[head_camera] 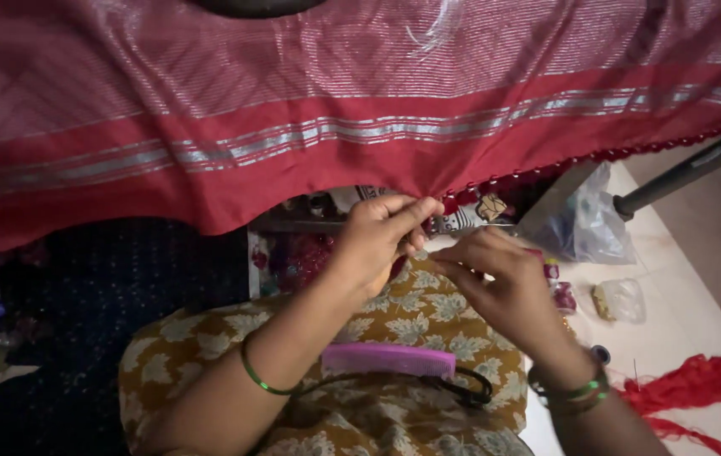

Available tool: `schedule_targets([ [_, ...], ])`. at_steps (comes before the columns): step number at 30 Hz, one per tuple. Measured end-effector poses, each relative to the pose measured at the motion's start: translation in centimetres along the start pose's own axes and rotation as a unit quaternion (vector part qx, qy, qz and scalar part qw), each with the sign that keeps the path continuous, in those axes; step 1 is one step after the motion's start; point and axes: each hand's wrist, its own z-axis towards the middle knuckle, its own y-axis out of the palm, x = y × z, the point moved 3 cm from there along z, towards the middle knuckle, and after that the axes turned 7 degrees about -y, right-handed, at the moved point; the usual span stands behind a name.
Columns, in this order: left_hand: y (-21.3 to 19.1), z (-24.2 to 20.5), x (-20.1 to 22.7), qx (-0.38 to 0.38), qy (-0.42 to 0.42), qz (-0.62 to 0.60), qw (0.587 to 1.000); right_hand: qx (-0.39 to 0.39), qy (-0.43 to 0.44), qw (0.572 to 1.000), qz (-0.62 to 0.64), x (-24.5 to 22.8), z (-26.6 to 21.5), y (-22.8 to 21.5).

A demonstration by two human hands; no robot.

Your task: Using scissors, a comb, and ribbon to create decorative fabric attachments or tassels on a red cloth.

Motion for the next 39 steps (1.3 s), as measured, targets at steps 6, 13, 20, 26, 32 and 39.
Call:
schedule_targets([
  [6, 0.4, -0.1, 2.8, -0.039, -0.028, 0.185, 0.982, -0.072, -0.193, 0.952, -0.225, -5.0, 4.3, -3.1],
  [13, -0.2, 0.2, 2.4, 0.029, 0.065, 0.329, 0.942, -0.155, -0.318, 0.898, -0.261, -8.6, 9.2, -2.0],
  [20, -1.0, 0.4, -1.4, 0.117, 0.256, 0.217, 0.935, -0.272, -0.431, 0.811, -0.286, -8.7, 11.3, 1.0],
  [26, 1.0, -3.6, 4.0, 0.217, 0.275, 0.372, 0.859, -0.208, -0.381, 0.800, -0.415, -8.4, 11.7, 2.1],
  [32, 4.1, -6.1, 6.3, 0.221, 0.437, 0.609, 0.624, -0.215, -0.357, 0.790, -0.450, -9.9, 10.7, 1.8],
  [39, -1.0, 0.9, -2.3, -0.004, 0.036, -0.026, 0.999, -0.094, -0.235, 0.927, -0.278, -7.2, 6.2, -1.2],
])
